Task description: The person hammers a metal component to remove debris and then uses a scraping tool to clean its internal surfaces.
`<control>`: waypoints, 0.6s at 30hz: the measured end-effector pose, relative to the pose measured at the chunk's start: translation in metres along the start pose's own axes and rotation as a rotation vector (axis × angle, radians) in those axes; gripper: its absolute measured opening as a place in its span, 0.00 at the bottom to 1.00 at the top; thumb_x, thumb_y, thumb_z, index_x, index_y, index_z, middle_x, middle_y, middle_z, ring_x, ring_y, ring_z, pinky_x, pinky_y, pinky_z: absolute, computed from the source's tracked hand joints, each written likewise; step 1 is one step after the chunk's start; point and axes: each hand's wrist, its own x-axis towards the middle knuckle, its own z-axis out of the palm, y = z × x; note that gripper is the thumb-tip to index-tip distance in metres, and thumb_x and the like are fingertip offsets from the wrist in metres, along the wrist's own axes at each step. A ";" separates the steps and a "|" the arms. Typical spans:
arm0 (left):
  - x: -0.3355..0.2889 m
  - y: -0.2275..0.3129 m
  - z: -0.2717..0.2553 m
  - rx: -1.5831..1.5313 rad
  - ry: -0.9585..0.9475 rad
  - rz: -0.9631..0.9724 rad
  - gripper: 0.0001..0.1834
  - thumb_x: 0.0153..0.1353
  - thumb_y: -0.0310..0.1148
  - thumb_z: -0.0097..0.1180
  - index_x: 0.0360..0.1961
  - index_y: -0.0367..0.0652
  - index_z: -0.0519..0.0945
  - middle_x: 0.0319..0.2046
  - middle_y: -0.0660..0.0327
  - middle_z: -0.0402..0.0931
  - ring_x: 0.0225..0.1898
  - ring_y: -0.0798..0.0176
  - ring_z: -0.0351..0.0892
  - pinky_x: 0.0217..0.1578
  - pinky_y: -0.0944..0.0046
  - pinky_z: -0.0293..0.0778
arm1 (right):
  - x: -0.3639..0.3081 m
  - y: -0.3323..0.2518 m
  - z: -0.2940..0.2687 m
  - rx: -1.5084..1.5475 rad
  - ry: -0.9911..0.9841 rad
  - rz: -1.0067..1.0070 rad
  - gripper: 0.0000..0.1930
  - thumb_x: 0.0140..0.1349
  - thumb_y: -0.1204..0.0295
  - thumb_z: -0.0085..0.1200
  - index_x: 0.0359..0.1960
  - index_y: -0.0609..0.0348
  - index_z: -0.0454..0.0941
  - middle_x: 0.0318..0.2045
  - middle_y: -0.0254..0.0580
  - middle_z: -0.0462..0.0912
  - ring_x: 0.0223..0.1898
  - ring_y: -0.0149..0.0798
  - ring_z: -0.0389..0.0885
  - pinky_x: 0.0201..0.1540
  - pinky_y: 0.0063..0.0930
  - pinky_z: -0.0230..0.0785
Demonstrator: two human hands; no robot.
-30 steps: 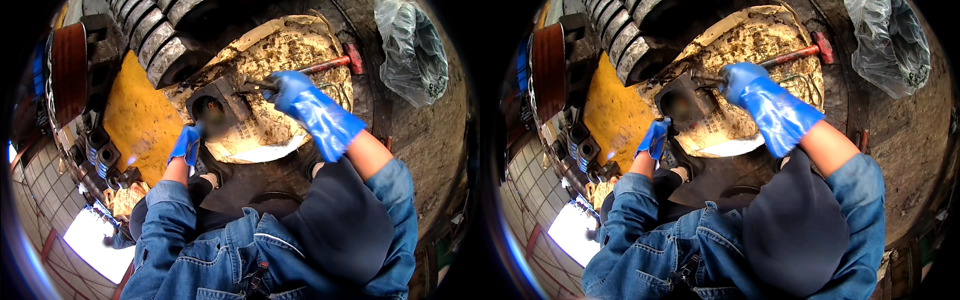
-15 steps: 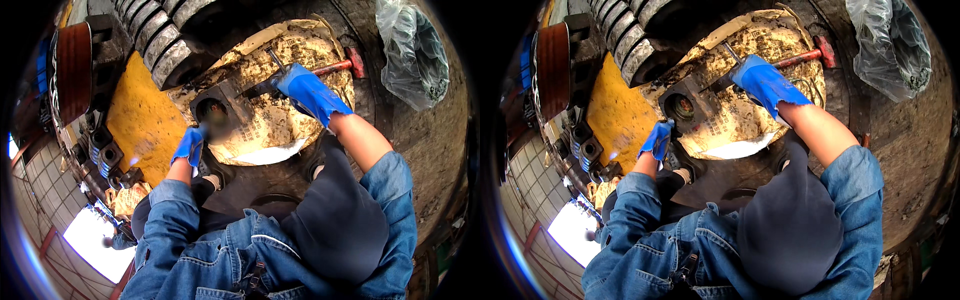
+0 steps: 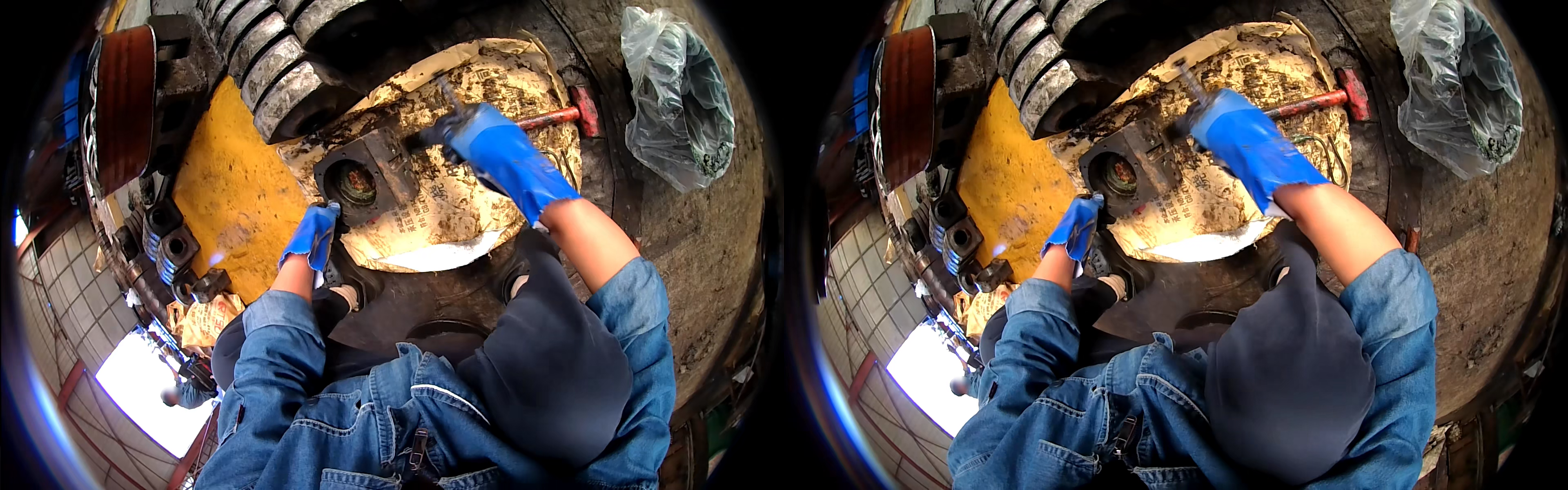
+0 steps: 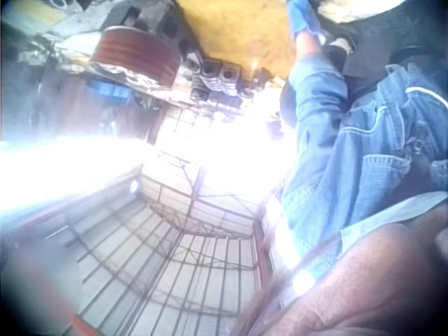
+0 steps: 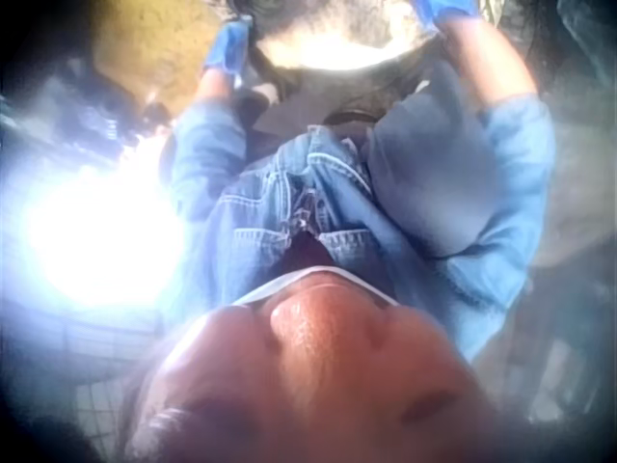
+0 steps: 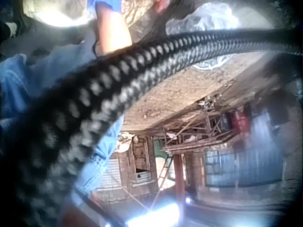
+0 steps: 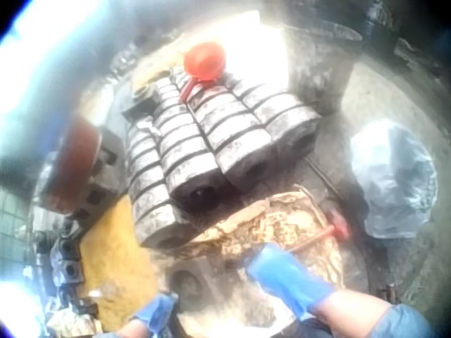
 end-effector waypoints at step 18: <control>0.010 -0.012 -0.004 -0.032 -0.012 0.002 0.24 0.69 0.44 0.51 0.49 0.29 0.76 0.42 0.50 0.78 0.43 0.56 0.70 0.49 0.56 0.67 | -0.032 0.026 -0.032 0.683 0.290 -0.107 0.08 0.68 0.72 0.51 0.40 0.61 0.81 0.31 0.43 0.85 0.26 0.33 0.82 0.27 0.28 0.74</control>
